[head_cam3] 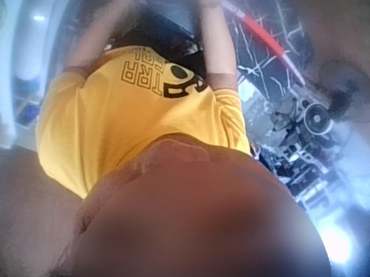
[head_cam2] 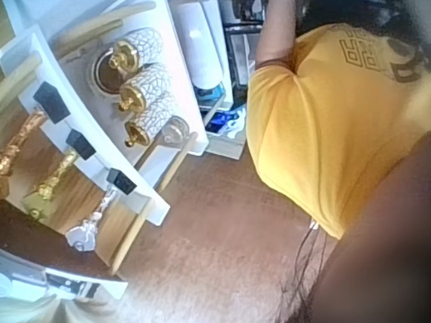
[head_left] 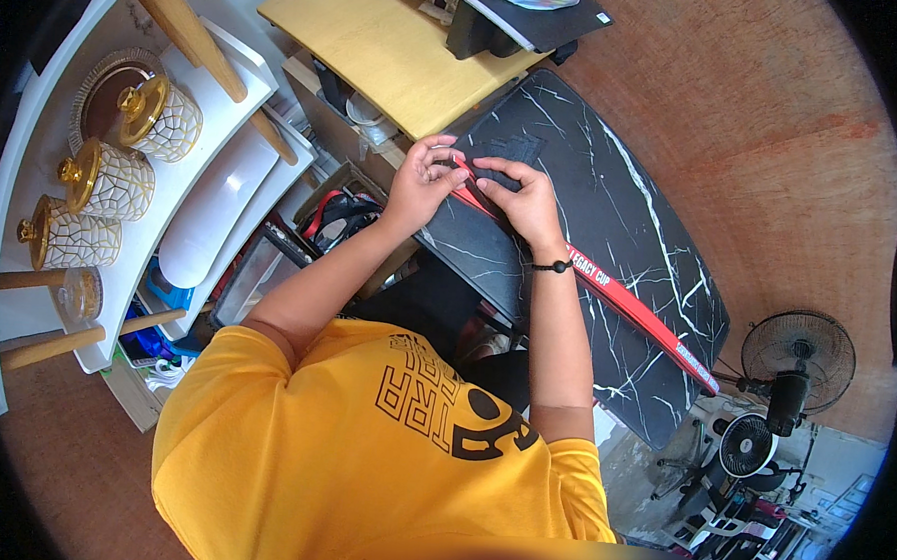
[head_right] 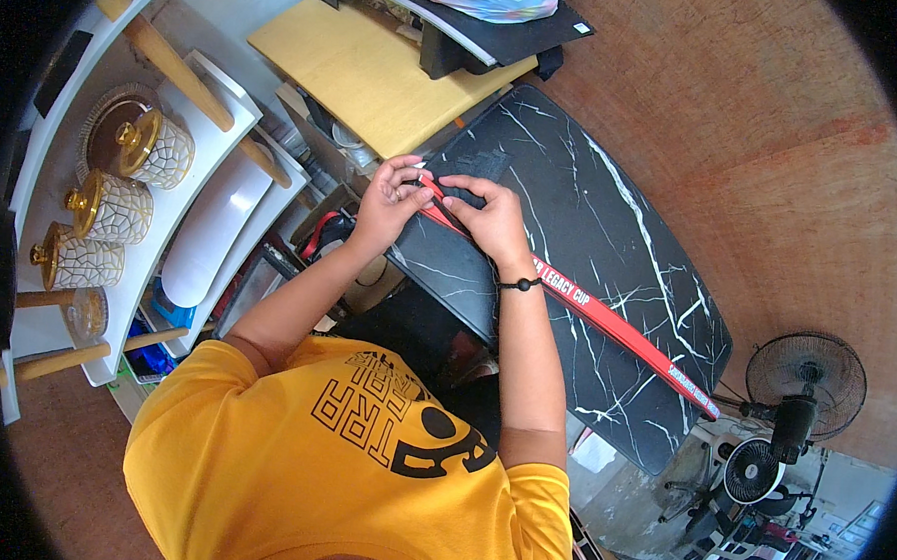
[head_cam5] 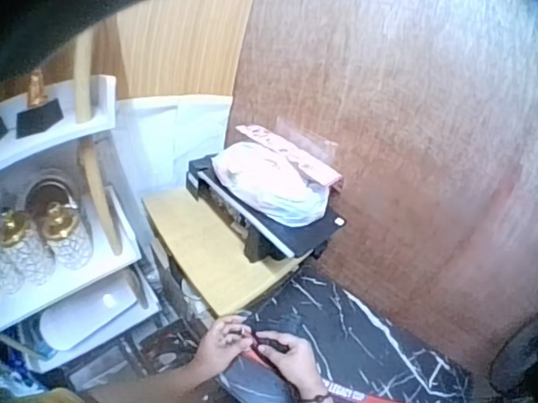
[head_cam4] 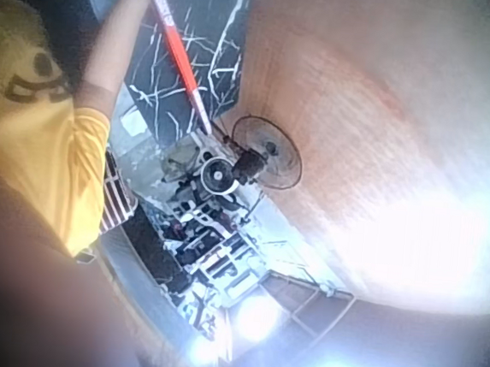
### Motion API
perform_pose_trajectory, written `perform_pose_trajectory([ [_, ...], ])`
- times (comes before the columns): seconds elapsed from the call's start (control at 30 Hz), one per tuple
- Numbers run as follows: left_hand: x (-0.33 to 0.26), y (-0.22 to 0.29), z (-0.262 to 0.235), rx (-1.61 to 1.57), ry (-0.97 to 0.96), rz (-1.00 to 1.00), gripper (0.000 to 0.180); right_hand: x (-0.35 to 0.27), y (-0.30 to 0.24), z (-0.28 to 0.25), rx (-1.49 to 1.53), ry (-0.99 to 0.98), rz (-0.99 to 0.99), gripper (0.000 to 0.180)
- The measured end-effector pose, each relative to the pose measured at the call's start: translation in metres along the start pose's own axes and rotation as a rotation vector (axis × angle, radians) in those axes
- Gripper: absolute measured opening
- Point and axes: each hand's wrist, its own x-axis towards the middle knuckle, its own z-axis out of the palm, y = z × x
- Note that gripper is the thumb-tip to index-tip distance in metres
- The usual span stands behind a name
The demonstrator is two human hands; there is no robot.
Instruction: The person applies a red grip tape to the handle of a table tennis racket, smoothing it along the length. Then the person places a rectangular racket frame with pink and white strings onto the table and adjusts the strings.
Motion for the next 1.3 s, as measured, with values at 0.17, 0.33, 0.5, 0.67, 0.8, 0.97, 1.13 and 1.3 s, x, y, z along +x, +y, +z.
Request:
perform_pose_trajectory([
  [0.17,-0.0004,0.001,0.0016,0.017,0.009,0.007,0.051,0.0001,0.0028,0.0019,0.005,0.036,-0.069,0.027],
  [0.33,-0.0006,0.0012,0.0028,0.022,0.03,-0.004,0.05,0.0003,0.0054,0.0021,0.027,-0.012,-0.028,0.024],
  [0.5,-0.0005,0.0015,0.0027,0.013,0.028,-0.001,0.05,-0.0013,0.0014,0.0007,0.0,-0.005,0.018,0.022],
  [0.67,-0.0006,0.0012,0.0023,0.011,0.025,0.003,0.05,-0.001,-0.0018,0.0007,0.009,-0.003,0.016,0.025],
  [0.8,-0.0005,0.0005,0.0012,0.007,0.024,-0.003,0.05,-0.0012,-0.0018,0.0005,0.012,-0.014,0.039,0.024],
  [0.97,-0.0002,-0.0015,0.0004,-0.022,0.03,-0.009,0.051,-0.0012,-0.001,-0.0012,0.002,-0.05,0.115,0.026],
  [1.13,0.0003,-0.0013,0.0005,-0.026,0.032,-0.019,0.052,-0.0004,0.0024,0.0004,0.018,-0.009,0.009,0.024],
  [1.3,-0.0001,-0.0004,0.0018,-0.002,0.045,-0.023,0.051,-0.0006,0.0064,0.0031,0.029,0.015,-0.057,0.025],
])
